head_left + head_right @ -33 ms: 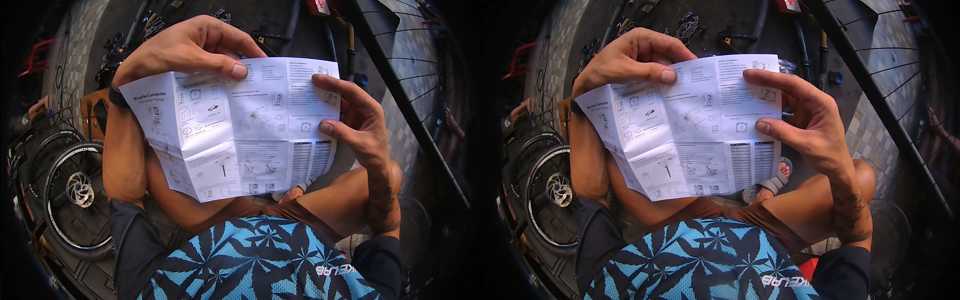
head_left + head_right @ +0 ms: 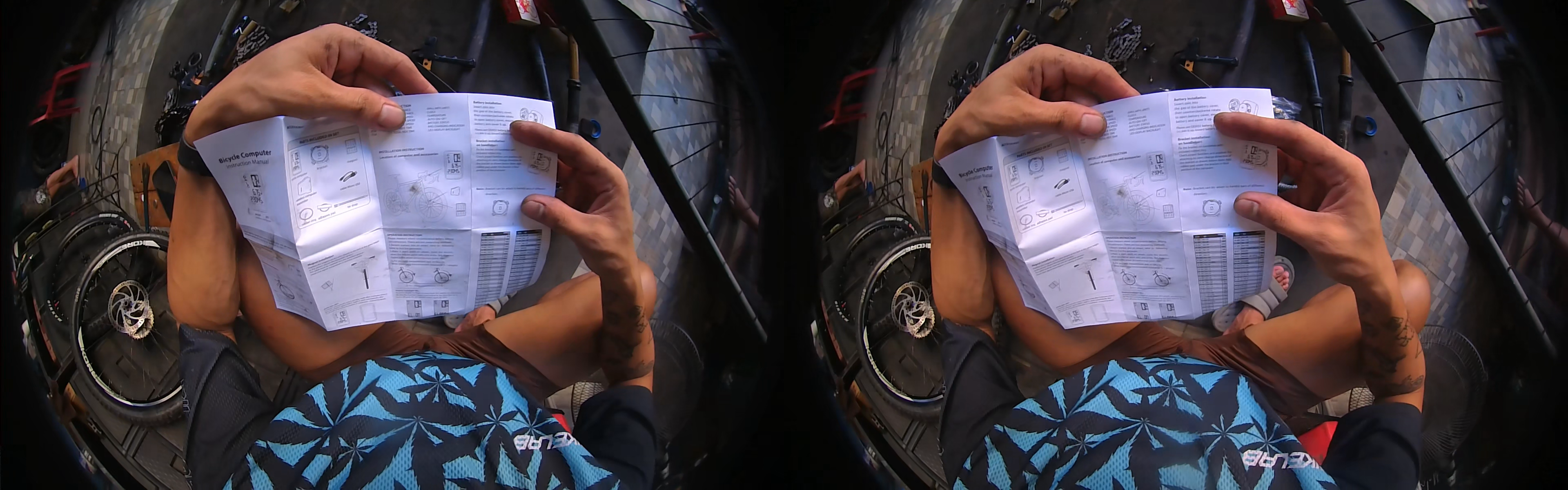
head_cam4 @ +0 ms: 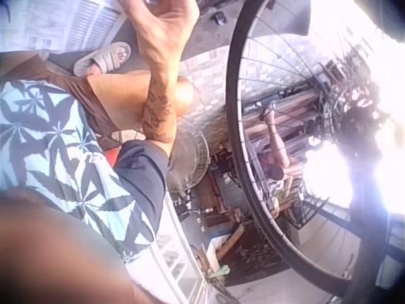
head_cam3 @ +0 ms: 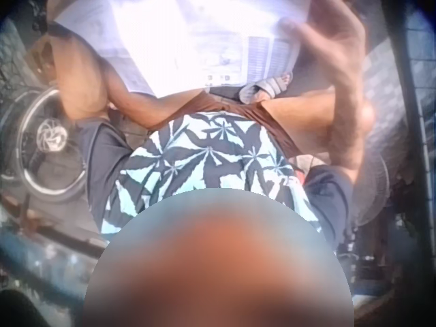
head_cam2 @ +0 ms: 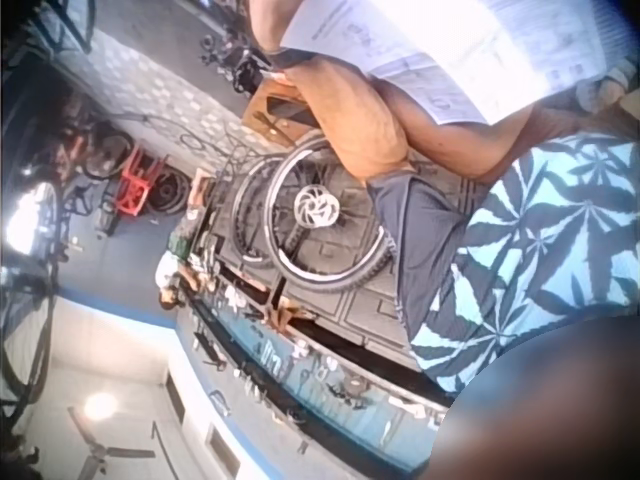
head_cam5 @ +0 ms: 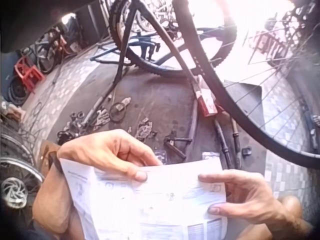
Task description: The person reads a bicycle computer instruction manual, then installs a sensor on the front wheel and mounts the computer unit on the handlebar. They insert a coin into the sensor housing and test the computer display.
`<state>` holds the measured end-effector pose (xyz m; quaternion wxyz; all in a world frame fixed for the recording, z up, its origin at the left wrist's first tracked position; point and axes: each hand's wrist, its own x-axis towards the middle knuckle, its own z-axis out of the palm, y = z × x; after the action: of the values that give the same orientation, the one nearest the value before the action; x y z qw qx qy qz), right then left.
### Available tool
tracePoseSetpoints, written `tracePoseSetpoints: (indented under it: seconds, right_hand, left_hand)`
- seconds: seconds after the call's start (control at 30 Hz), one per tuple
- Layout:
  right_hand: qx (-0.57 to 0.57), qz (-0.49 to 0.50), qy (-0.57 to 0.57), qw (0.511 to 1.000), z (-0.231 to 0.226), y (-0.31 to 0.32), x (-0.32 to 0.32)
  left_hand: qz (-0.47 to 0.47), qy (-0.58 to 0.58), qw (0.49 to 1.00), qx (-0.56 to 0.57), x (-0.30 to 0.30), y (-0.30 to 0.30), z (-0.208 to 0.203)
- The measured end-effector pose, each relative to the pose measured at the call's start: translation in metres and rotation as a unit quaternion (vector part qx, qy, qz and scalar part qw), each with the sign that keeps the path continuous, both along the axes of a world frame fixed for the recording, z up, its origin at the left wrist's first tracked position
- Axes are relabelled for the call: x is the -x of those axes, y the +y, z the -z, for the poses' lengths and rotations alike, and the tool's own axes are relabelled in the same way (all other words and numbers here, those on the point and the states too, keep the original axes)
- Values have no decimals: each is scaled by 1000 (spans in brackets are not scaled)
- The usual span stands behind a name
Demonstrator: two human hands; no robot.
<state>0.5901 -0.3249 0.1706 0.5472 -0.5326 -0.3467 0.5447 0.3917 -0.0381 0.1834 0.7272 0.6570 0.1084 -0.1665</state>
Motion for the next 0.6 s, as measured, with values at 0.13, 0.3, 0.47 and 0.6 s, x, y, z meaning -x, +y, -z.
tracePoseSetpoints:
  seconds: [0.13, 0.3, 0.47, 0.6]
  right_hand:
    - [-10, -8, -25, 1000, 3, 5, -4]
    - [-4, -8, -32, 999, 3, 5, -3]
    - [-1, -8, -31, 999, 3, 7, -2]
    - [3, -5, -33, 999, -1, 5, -1]
  left_hand:
    - [2, -7, 1000, -6, -4, 4, 3]
    - [-1, -1, 1000, -5, -3, 5, 4]
    - [10, -16, 1000, -16, -3, 6, 4]
    - [19, -19, 1000, -16, 0, 9, 2]
